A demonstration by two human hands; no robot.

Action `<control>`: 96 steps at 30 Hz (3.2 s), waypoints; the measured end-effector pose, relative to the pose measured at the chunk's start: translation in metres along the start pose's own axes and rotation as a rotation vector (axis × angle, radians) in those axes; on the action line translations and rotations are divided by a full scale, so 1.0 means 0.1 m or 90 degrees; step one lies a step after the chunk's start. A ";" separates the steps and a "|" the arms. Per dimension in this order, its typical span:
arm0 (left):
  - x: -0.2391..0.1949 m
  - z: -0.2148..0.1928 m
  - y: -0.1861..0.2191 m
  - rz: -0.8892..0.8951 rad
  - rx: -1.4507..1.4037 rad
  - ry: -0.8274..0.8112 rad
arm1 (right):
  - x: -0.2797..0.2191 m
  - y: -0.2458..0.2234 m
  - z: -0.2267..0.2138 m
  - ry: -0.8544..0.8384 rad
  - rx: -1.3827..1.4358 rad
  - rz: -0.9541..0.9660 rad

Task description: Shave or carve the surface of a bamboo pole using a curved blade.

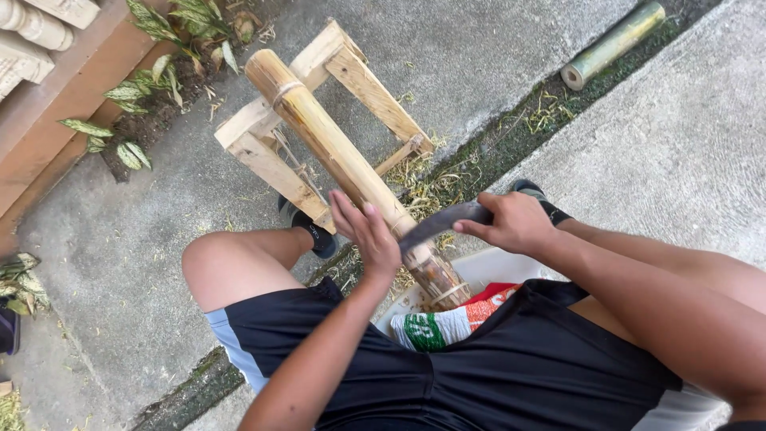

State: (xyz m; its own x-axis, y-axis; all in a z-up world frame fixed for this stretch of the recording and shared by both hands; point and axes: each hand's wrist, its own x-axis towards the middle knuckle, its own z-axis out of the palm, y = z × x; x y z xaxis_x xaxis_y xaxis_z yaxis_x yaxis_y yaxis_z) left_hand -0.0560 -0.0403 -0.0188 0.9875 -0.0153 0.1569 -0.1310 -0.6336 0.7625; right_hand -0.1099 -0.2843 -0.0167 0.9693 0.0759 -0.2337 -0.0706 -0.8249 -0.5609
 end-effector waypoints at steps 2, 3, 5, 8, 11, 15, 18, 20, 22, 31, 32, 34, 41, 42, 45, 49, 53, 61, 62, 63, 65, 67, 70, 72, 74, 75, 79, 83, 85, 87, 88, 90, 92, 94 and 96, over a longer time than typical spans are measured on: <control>0.29 -0.03 -0.14 0.015 0.027 0.028 | 0.19 -0.12 -0.01 0.014 0.016 0.012; 0.45 -0.04 -0.20 0.030 0.053 0.051 | 0.29 -0.18 -0.01 0.028 0.034 0.029; 0.65 -0.10 -0.23 0.048 0.073 0.061 | 0.39 -0.28 0.01 0.044 0.048 0.027; 0.89 -0.09 -0.27 0.085 0.099 0.077 | 0.52 -0.36 -0.04 0.084 0.063 0.015; 0.91 -0.06 -0.27 0.109 0.110 0.081 | 0.56 -0.34 -0.06 0.100 0.068 0.003; 0.81 0.03 -0.31 0.098 0.116 0.031 | 0.49 -0.27 -0.07 0.094 0.076 0.002; 0.78 0.03 -0.25 0.073 0.147 0.000 | 0.44 -0.28 -0.07 0.074 0.074 0.022; 0.79 0.07 -0.28 0.077 0.159 -0.001 | 0.44 -0.28 -0.08 0.064 0.069 0.027; 0.77 0.10 -0.31 0.083 0.172 -0.002 | 0.43 -0.27 -0.10 0.056 0.065 0.032; 0.07 0.13 -0.07 0.020 0.108 -0.055 | 0.00 -0.13 -0.17 0.009 -0.010 0.017; -0.02 0.12 -0.02 0.030 0.095 -0.029 | -0.08 -0.10 -0.15 0.006 -0.016 0.013; -0.13 0.13 0.03 0.042 0.080 -0.004 | -0.20 -0.07 -0.13 0.006 -0.024 0.011; -0.24 0.12 0.04 0.044 0.060 -0.035 | -0.26 -0.06 -0.12 0.010 -0.030 0.024; -0.24 0.13 0.04 0.038 0.057 -0.041 | -0.26 -0.06 -0.14 0.008 -0.032 0.025; -0.25 0.14 0.00 0.047 0.050 -0.028 | -0.20 -0.06 -0.17 0.016 -0.041 0.012; 0.04 0.11 -0.14 0.016 0.026 -0.006 | -0.03 -0.25 -0.18 0.029 -0.045 0.003; 0.50 -0.04 -0.28 0.031 0.058 0.048 | 0.22 -0.38 -0.05 0.076 -0.010 0.002; 0.32 0.04 -0.28 0.027 0.091 -0.005 | 0.15 -0.31 -0.06 0.072 -0.012 -0.029; 0.20 0.06 -0.25 -0.002 0.079 -0.028 | 0.06 -0.29 -0.07 0.058 -0.024 -0.027; 0.09 0.07 -0.21 -0.031 0.067 -0.051 | -0.03 -0.26 -0.08 0.043 -0.036 -0.025; -0.14 0.10 -0.26 -0.029 0.075 -0.058 | -0.17 -0.24 -0.06 0.036 -0.042 -0.031; -0.21 0.10 -0.26 -0.019 0.079 -0.065 | -0.22 -0.25 -0.08 0.038 -0.053 -0.034; -0.10 0.09 -0.24 -0.017 0.075 -0.059 | -0.12 -0.28 -0.12 0.063 -0.068 -0.058; 0.09 0.05 -0.29 -0.023 0.049 -0.050 | 0.01 -0.33 -0.09 0.101 -0.048 -0.076; 0.35 0.02 -0.30 0.006 0.082 -0.021 | 0.19 -0.34 -0.05 0.112 -0.037 -0.069; 0.49 0.00 -0.31 0.035 0.117 0.008 | 0.29 -0.35 -0.02 0.123 -0.023 -0.063; 0.57 0.01 -0.32 0.009 0.153 -0.004 | 0.35 -0.28 0.03 0.119 -0.006 -0.058; 0.29 0.09 -0.29 0.043 0.182 -0.045 | 0.15 -0.21 0.03 0.092 -0.006 -0.061; 0.12 0.13 -0.28 0.029 0.180 -0.061 | 0.05 -0.16 0.01 0.073 -0.010 -0.052; -0.12 0.13 -0.27 0.019 0.200 -0.085 | -0.10 -0.07 0.07 0.050 -0.022 -0.058; -0.12 0.13 -0.26 0.021 0.197 -0.087 | -0.10 -0.09 0.04 0.051 -0.024 -0.054; -0.12 0.12 -0.21 -0.023 0.155 -0.093 | -0.10 -0.14 -0.03 0.055 -0.038 -0.052; 0.06 0.11 -0.26 -0.010 0.165 -0.082 | 0.03 -0.17 -0.04 0.060 -0.032 -0.043; 0.27 0.10 -0.29 0.002 0.179 -0.073 | 0.15 -0.19 0.00 0.064 -0.022 -0.033; 0.57 0.09 -0.30 0.025 0.241 -0.027 | 0.30 -0.18 0.08 0.106 0.006 -0.032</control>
State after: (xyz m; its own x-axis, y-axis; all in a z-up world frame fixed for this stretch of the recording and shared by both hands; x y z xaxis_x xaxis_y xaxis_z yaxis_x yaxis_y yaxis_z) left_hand 0.0054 -0.0292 -0.0387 0.9861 -0.0719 0.1498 -0.1349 -0.8726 0.4695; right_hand -0.0815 -0.2632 -0.0200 0.9972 0.0232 -0.0706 -0.0217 -0.8173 -0.5757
